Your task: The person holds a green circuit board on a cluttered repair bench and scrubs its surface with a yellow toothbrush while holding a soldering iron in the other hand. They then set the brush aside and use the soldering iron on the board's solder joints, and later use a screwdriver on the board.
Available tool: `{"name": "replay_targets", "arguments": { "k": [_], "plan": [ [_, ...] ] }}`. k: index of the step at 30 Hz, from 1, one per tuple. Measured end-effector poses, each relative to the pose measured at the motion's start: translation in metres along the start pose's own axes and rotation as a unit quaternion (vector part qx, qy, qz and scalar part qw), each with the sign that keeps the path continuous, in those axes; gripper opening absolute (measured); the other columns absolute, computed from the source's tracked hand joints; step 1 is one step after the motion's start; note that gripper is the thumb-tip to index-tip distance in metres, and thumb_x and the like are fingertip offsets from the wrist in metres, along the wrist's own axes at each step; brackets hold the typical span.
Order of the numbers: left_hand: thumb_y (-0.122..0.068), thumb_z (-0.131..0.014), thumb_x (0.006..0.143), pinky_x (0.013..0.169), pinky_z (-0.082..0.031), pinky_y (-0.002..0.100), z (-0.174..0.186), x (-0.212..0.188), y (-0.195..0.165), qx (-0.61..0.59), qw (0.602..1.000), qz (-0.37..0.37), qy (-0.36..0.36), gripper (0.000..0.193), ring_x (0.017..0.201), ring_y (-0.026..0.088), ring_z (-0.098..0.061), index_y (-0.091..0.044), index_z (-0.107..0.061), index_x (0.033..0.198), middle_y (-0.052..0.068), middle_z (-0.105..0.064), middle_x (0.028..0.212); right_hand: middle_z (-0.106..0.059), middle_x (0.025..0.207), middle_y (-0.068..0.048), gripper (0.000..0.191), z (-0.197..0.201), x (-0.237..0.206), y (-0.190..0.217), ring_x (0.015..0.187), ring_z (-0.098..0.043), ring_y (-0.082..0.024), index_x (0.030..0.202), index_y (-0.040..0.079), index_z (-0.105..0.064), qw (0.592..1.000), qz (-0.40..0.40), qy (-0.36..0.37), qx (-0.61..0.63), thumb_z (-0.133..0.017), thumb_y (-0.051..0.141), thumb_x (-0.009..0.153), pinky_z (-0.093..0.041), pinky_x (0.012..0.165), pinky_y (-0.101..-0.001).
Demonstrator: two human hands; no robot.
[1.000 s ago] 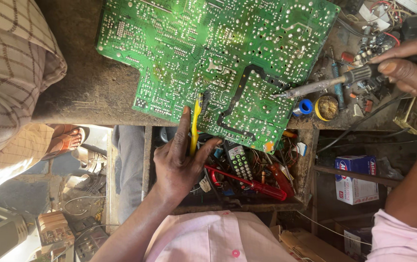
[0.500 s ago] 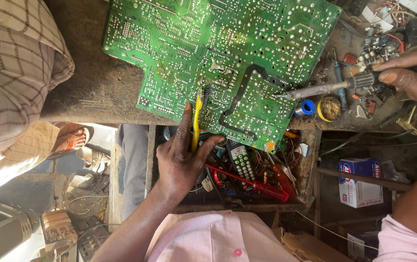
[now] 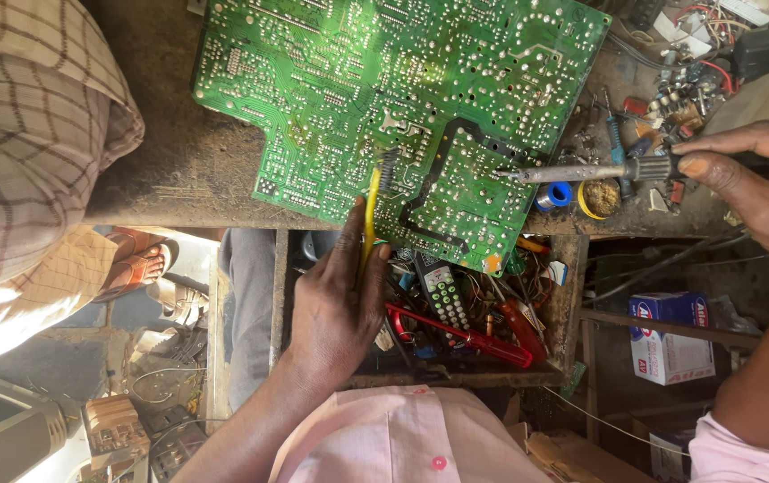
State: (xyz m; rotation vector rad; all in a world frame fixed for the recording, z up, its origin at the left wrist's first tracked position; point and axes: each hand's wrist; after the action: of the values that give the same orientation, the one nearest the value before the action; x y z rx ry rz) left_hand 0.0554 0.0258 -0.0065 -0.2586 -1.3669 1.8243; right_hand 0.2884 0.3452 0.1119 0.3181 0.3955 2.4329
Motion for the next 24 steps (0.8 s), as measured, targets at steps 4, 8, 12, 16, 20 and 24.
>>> {"name": "replay_targets", "arguments": {
  "k": [4, 8, 12, 16, 20, 24],
  "plan": [
    [-0.005, -0.058, 0.105, 0.049, -0.055, 0.036, 0.001, 0.006, -0.008, 0.014, 0.999, -0.04, 0.021, 0.056, 0.058, 0.021, -0.069, 0.008, -0.038, 0.155, 0.016, -0.068, 0.079, -0.071, 0.083, -0.012, 0.017, -0.003, -0.006, 0.003, 0.051, -0.055, -0.011, 0.116, 0.002, -0.076, 0.999, -0.035, -0.009, 0.016, -0.075, 0.015, 0.104, -0.042, 0.046, -0.0246],
    [-0.006, -0.058, 0.103, 0.044, -0.052, 0.038, -0.01, 0.014, -0.016, 0.063, 0.995, -0.063, 0.055, 0.056, 0.049, 0.022, -0.064, 0.007, -0.039, 0.154, 0.015, -0.069, 0.074, -0.067, 0.076, -0.006, 0.015, -0.005, -0.012, 0.015, 0.047, -0.044, -0.003, 0.112, 0.005, -0.073, 0.987, -0.057, -0.023, 0.149, -0.073, 0.013, 0.1, -0.03, 0.042, -0.0199],
    [-0.01, -0.06, 0.104, 0.047, -0.052, 0.038, -0.021, 0.02, -0.026, 0.089, 0.986, -0.141, 0.019, 0.057, 0.055, 0.021, -0.062, 0.004, -0.039, 0.156, 0.017, -0.071, 0.087, -0.068, 0.083, -0.005, 0.012, -0.01, -0.019, 0.028, 0.05, -0.045, -0.002, 0.108, 0.003, -0.073, 0.981, -0.053, -0.051, 0.18, -0.073, 0.01, 0.098, -0.031, 0.042, -0.0176],
    [-0.007, -0.057, 0.104, 0.036, -0.047, 0.037, -0.036, 0.031, -0.032, 0.161, 0.976, -0.108, 0.095, 0.057, 0.045, 0.017, -0.057, 0.005, -0.038, 0.156, 0.014, -0.069, 0.079, -0.069, 0.083, -0.004, 0.012, -0.013, -0.025, 0.034, 0.053, -0.048, -0.001, 0.109, 0.005, -0.073, 0.97, -0.068, -0.066, 0.223, -0.074, 0.009, 0.097, -0.034, 0.045, -0.0163],
    [-0.008, -0.058, 0.096, 0.034, -0.047, 0.038, -0.048, 0.037, -0.035, 0.216, 0.96, -0.117, 0.131, 0.067, 0.045, 0.018, -0.057, 0.006, -0.033, 0.156, 0.014, -0.069, 0.077, -0.066, 0.08, -0.004, 0.014, -0.016, -0.03, 0.036, 0.054, -0.05, -0.003, 0.111, 0.004, -0.074, 0.977, -0.08, -0.08, 0.183, -0.075, 0.006, 0.097, -0.037, 0.045, -0.0173],
    [-0.007, -0.062, 0.083, 0.039, -0.05, 0.039, -0.054, 0.035, -0.038, 0.247, 0.951, -0.136, 0.127, 0.083, 0.05, 0.02, -0.059, 0.01, -0.027, 0.157, 0.012, -0.067, 0.075, -0.066, 0.08, -0.005, 0.011, -0.019, -0.035, 0.038, 0.057, -0.052, -0.003, 0.112, 0.002, -0.075, 0.974, -0.094, -0.08, 0.188, -0.076, 0.005, 0.102, -0.038, 0.049, -0.0177]
  ]
}}
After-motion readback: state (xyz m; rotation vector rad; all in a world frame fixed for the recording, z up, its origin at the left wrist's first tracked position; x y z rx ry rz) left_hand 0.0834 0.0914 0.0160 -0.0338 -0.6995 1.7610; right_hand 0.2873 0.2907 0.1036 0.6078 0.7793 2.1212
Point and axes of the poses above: each hand's wrist, its own x-axis towards the middle knuckle, its own z-axis out of the back of the hand, y = z × x
